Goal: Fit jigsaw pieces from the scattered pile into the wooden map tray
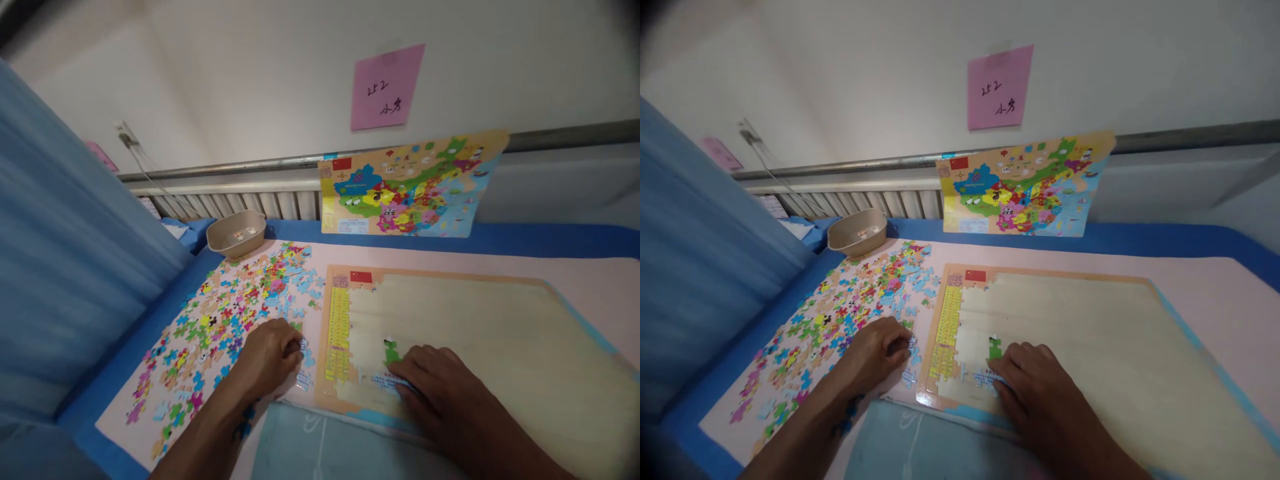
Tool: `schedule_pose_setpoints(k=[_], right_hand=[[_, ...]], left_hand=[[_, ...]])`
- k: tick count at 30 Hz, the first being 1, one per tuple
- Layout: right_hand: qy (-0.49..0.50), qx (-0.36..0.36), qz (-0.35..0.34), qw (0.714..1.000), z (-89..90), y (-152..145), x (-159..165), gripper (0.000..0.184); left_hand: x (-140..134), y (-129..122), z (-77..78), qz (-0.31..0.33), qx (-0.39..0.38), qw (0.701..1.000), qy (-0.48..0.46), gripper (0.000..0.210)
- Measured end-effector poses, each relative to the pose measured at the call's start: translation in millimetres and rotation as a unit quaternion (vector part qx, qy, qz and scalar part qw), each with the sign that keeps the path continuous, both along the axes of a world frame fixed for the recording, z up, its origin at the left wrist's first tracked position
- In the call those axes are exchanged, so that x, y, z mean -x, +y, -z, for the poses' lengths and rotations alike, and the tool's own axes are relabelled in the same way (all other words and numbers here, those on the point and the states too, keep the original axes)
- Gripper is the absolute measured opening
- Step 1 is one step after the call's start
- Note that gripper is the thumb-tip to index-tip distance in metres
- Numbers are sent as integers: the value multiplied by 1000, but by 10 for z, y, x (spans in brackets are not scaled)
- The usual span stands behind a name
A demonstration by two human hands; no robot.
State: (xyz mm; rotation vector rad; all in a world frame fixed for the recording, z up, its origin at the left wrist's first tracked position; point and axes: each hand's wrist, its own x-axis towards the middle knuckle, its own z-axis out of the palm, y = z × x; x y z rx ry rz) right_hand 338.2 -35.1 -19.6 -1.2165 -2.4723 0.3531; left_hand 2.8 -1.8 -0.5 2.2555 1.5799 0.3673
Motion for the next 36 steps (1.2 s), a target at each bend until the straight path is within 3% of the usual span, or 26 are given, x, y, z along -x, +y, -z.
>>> schedule_pose_setpoints(k=[12,20,30,36], right_hand=[[-15,85,29,996,-189,-51,58,15],[-38,103,32,993,-265,-66,87,8],[-28,104,34,994,-237,-62,76,14],[-29,103,33,994,-275,-84,86,18]], left_hand=[[124,16,28,62,-55,996,45,13],[279,45,49,49,-65,996,47,11],[152,-12,53,120,-89,989,15,10],[263,21,22,93,-110,990,13,12]])
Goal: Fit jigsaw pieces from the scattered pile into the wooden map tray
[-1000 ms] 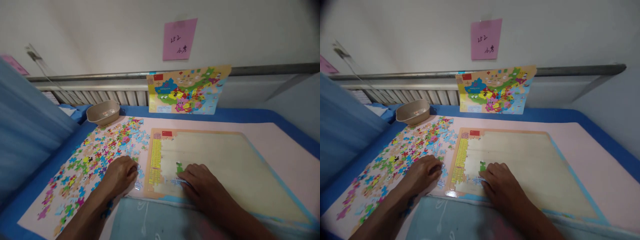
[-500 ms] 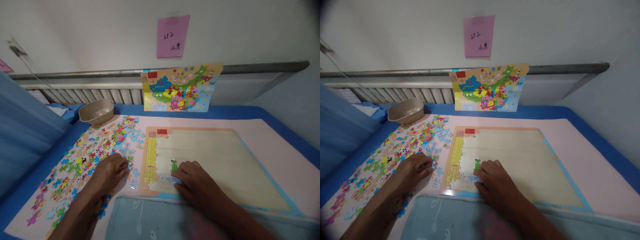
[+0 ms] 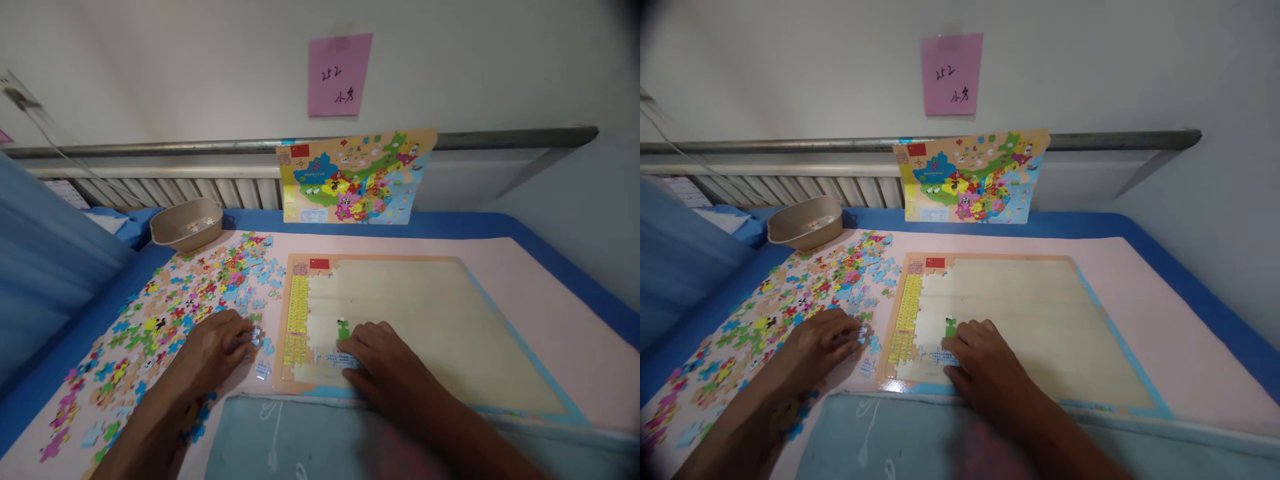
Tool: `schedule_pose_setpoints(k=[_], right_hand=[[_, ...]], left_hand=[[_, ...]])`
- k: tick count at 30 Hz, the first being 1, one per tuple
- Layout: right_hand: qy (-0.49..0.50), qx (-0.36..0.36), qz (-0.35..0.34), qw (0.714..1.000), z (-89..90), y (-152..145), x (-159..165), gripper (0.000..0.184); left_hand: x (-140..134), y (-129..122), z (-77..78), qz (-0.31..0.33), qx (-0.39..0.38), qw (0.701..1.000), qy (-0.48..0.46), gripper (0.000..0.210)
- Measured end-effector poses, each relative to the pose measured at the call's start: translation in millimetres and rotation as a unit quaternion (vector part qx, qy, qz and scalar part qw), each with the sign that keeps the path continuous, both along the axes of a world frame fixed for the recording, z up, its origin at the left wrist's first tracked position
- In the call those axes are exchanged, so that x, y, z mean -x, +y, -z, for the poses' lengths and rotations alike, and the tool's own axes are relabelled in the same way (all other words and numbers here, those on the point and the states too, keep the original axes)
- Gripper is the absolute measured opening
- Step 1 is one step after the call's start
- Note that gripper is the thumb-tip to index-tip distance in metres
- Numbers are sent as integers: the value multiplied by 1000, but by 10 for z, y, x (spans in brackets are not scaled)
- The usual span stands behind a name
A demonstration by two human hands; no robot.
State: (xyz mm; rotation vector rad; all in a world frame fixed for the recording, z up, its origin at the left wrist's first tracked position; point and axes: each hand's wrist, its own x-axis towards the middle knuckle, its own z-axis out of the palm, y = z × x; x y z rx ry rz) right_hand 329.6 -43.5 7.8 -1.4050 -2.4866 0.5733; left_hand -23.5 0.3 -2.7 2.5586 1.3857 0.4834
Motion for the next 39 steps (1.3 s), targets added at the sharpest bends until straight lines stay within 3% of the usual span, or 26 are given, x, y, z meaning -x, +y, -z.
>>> schedule_pose_setpoints(k=[10,18,27,39], right_hand=[[-6,-14,-12,1000,18,8,10,13],[-9,-15,-17,1000,-4,-4,12,12],[4,-34,-16,999,65,17,-5,16],[-10,-30,-23,999,47,47,-3,17]], left_hand=[[-119,-57,-85,23,40,999,11,7],[-268,-161,-68,68,58,995,-39,23],[-365,-213,-51,70,65,994,-50,32],[-303,-150,-125,60,34,998,-4,14]])
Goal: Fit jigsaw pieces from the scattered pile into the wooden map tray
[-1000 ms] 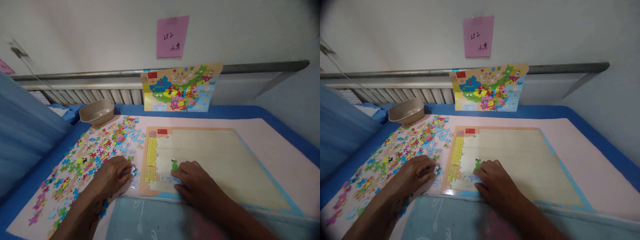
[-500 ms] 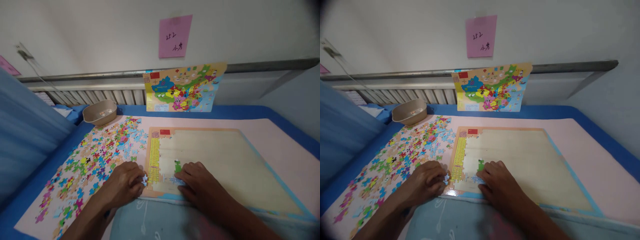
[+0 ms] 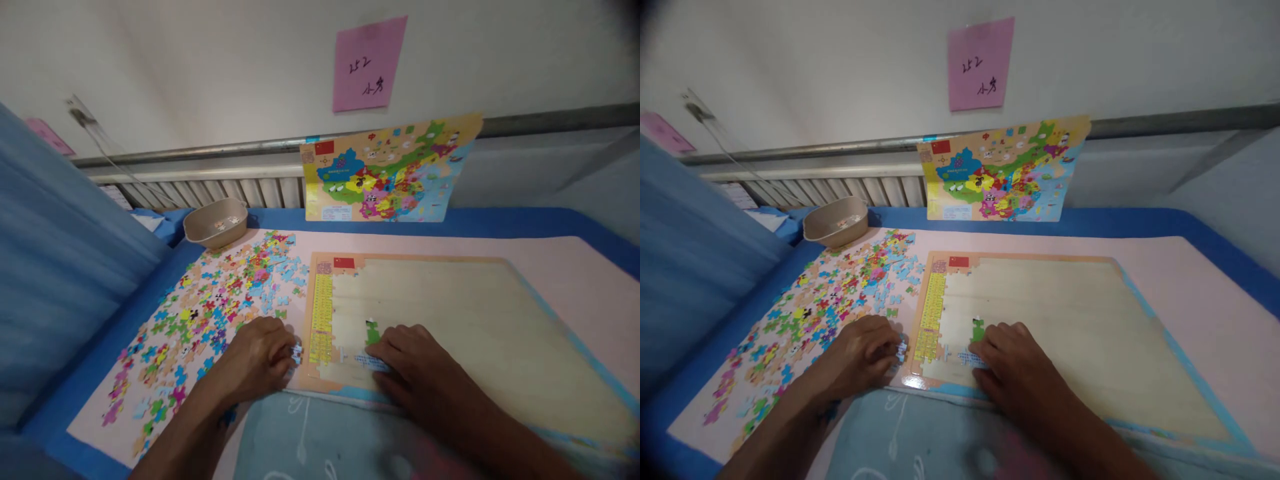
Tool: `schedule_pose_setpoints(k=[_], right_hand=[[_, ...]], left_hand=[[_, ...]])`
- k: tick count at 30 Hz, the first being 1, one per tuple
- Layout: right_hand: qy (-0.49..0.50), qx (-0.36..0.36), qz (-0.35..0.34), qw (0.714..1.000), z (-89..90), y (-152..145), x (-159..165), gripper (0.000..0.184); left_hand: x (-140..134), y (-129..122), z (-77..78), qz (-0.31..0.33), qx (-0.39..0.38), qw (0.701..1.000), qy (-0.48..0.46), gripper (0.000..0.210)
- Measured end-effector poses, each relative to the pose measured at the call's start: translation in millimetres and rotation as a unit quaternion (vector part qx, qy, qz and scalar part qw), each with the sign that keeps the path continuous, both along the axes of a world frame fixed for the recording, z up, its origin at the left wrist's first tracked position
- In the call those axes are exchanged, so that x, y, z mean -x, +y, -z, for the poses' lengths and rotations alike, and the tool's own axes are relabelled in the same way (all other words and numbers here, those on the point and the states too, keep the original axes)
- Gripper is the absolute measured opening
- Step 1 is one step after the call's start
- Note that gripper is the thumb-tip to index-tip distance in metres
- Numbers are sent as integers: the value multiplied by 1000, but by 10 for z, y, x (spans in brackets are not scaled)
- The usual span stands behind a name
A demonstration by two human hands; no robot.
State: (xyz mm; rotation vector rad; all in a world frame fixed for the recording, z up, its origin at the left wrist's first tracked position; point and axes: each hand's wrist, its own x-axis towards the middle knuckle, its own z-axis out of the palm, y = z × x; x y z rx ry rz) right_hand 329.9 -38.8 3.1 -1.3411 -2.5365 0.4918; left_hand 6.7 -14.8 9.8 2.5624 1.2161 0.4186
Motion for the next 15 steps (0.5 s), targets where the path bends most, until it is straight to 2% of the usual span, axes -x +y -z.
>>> schedule_pose_setpoints(k=[9,15], right_hand=[[0,8,8,1000,-50,-33,-2,15],[4,8,7,1000,-18,-38,-13,14]], left_hand=[[-102,-63,49,10,6,999,-49,23],[-231,-108,44,8,4,998,-61,12]])
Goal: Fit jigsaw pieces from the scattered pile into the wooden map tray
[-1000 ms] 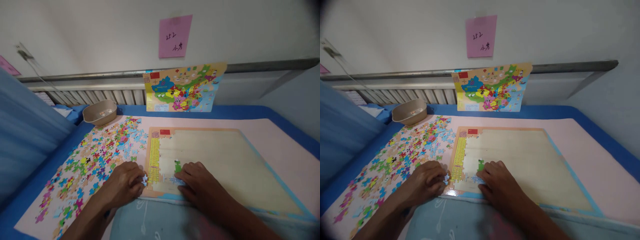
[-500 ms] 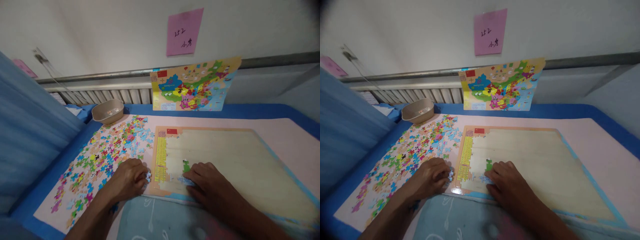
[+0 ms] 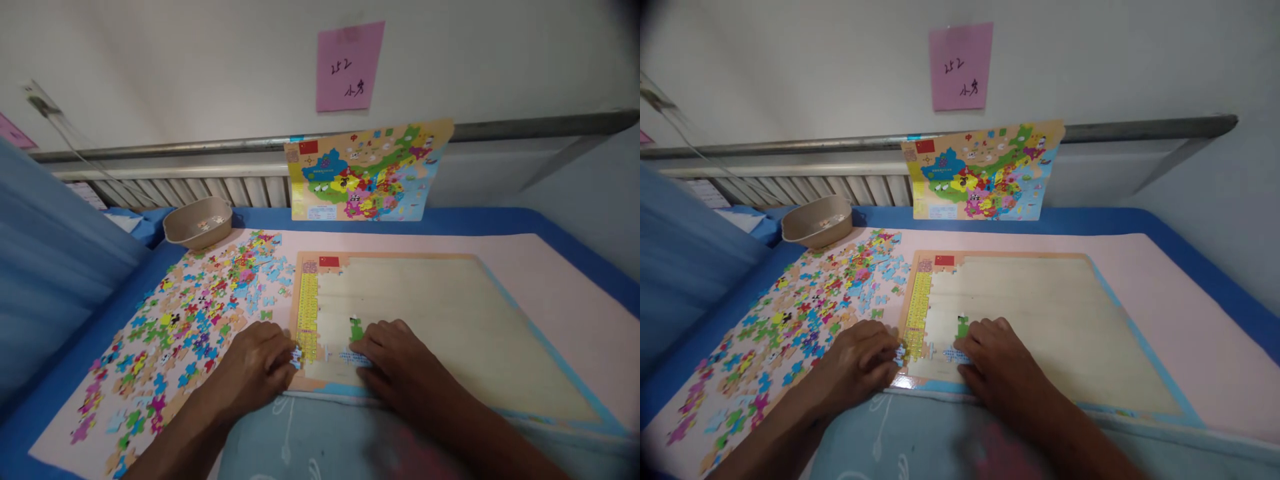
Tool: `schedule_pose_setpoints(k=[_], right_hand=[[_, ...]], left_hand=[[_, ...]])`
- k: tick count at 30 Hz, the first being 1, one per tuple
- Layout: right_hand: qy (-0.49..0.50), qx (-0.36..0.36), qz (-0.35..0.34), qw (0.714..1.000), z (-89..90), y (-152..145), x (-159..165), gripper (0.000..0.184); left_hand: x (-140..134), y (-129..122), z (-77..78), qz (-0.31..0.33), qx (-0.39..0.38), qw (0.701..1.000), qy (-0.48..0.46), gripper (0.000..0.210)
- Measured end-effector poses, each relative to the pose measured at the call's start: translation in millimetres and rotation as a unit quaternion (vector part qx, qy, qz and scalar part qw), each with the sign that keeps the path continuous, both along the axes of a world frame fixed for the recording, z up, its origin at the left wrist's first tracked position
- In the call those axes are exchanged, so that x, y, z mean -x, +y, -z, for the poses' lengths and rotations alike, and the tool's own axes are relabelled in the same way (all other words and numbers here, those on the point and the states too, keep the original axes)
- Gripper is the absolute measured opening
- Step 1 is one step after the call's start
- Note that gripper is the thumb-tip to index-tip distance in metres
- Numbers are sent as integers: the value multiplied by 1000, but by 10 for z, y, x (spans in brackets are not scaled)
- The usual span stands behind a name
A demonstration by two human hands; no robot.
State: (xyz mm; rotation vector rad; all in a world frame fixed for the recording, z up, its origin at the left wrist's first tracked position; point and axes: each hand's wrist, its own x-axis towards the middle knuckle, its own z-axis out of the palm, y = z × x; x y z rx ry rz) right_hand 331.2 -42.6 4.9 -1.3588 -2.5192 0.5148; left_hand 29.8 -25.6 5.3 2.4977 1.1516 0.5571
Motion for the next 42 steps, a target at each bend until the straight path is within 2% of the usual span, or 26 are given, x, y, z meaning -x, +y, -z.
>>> schedule_pose_setpoints(k=[9,20,29,42], right_hand=[[-5,-13,-4,1000,-12,18,-1,17],[-13,0,-10,1000,25,38,-23,18],[15,-18,-3,1000,44,24,-21,21],[27,-27,0,999,41,17,-24,21]], left_hand=[[-56,-18,70,-27,20,999,-13,16],[-61,-2,64,-31,10,999,-9,15],[-72,-15,72,-21,-44,999,23,13],[-23,0,80,-22,-54,998,30,12]])
